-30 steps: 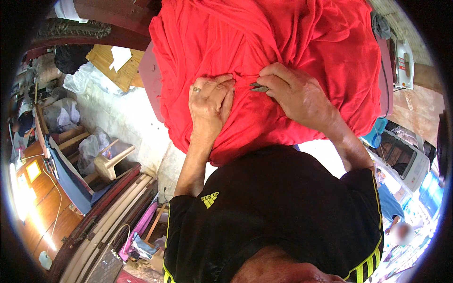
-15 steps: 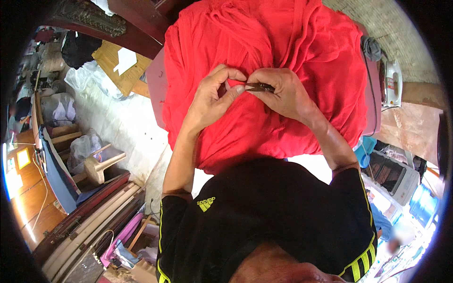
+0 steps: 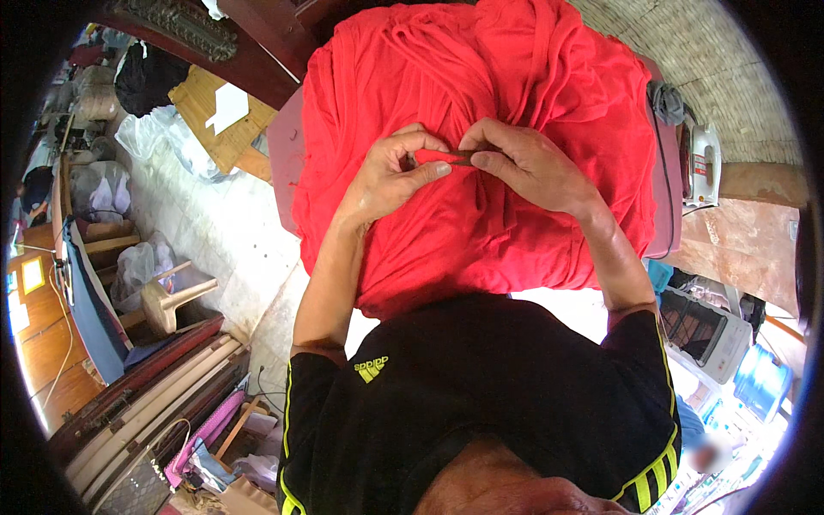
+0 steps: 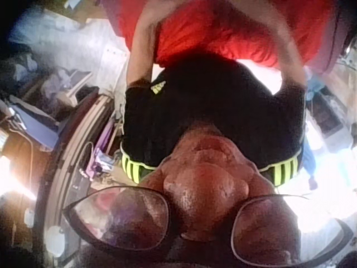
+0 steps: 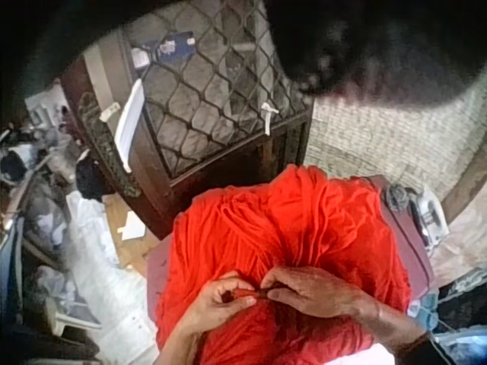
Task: The person uses small scissors to trim loose threads and excess fabric from a large red garment. They repeatedly pinch and cut small sections of the material while holding the garment steady with their other hand.
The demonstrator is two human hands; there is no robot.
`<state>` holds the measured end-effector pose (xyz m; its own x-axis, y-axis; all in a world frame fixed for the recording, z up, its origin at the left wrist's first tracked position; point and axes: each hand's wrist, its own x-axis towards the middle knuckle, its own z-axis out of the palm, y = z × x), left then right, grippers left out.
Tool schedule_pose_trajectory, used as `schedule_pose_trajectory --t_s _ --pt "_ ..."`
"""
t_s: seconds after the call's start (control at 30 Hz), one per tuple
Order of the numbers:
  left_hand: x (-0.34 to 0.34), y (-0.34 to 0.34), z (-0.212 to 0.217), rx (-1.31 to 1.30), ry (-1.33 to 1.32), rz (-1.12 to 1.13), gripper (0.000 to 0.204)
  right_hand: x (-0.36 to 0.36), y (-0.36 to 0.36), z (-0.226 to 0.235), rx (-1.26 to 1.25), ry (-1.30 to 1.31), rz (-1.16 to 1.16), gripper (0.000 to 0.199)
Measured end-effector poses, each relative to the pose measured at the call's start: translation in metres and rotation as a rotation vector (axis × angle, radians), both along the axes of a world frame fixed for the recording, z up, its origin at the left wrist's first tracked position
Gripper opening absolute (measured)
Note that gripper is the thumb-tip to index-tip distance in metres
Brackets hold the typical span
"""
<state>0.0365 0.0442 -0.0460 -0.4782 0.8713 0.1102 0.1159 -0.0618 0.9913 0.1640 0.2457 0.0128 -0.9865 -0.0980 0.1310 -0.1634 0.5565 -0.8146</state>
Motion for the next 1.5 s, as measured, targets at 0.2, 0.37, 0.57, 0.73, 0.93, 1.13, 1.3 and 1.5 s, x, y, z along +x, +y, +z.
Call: schedule_pose_trajectory --t_s 0.2,0.37,0.57,0.73,0.93,1.13,1.3,1.5 --pt "-0.005 -0.001 0.003 -0.008 -0.041 -0.041 0.011 -0.008 -0.006 -0.005 -0.12 -0.017 -0.029 0.02" --pt "-0.006 -0.004 0.019 -0.067 -0.249 -0.099 0.014 -0.005 -0.004 -0.016 -0.158 -0.118 -0.04 0.024" --pt "-0.002 -0.004 0.025 -0.132 -0.352 -0.056 0.014 -0.006 -0.026 -0.01 0.018 0.406 -0.201 0.028" --pt "-0.006 -0.001 0.015 -0.049 -0.484 -0.111 0.015 -0.009 -0.022 -0.024 0.097 0.461 -0.073 0.038" --pt "-0.003 0.001 0.01 -0.056 -0.607 -0.06 0.015 -0.019 -0.021 -0.024 0.229 0.468 -0.061 0.031" --pt "0.002 -0.001 0.003 0.005 -0.74 -0.014 0.013 -0.024 -0.022 -0.027 0.107 0.406 -0.138 0.02" --pt "0.003 -0.007 0.007 0.128 -0.905 -0.025 0.017 -0.002 -0.028 0.003 0.034 0.233 -0.32 0.025" --pt "-0.001 -0.006 -0.005 0.18 -0.962 -0.051 0.02 0.012 -0.021 -0.012 0.225 0.245 -0.227 0.023"
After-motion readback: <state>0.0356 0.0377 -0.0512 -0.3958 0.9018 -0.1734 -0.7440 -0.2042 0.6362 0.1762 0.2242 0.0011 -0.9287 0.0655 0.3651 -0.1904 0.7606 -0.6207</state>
